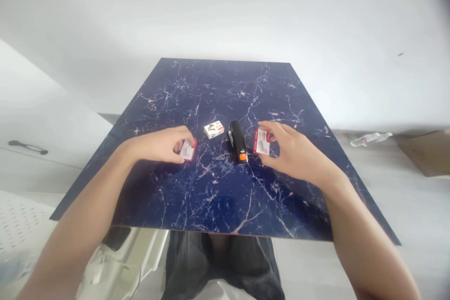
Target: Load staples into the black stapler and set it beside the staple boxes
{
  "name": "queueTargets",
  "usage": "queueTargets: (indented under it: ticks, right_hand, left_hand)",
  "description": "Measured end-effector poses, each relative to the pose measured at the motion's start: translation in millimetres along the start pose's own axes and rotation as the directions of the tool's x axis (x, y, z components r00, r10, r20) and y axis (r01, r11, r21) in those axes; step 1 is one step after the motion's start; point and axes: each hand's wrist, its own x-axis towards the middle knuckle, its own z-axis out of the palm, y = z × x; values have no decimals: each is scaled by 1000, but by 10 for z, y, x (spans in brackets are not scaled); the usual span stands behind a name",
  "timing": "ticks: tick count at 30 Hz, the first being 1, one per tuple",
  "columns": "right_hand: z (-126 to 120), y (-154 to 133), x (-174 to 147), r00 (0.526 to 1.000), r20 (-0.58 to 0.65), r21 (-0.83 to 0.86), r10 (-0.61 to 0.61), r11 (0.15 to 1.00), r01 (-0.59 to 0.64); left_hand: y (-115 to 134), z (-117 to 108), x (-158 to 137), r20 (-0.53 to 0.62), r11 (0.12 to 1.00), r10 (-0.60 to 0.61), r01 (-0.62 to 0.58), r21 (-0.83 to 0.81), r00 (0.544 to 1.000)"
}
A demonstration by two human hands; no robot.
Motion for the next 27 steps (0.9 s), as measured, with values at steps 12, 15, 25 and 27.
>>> queueTargets:
  ticks: [12,15,25,27]
  right_hand:
    - [558,-412,129,832,-335,53,-443,873,486]
    - [602,-404,156,858,-290,67,-424,885,460]
    - [409,-283,155,967,91,333,238,908,-255]
    - [437,-338,155,965,122,400,232,879,-261]
  left_hand:
    - [514,640,264,-199,971,-14,-35,-238,980]
    - [452,562,224,-184,978,11,-48,-201,983]
    - [431,758,274,-252,992,117,-123,-8,961]
    - [460,803,306,-294,993,109,-118,-14,950]
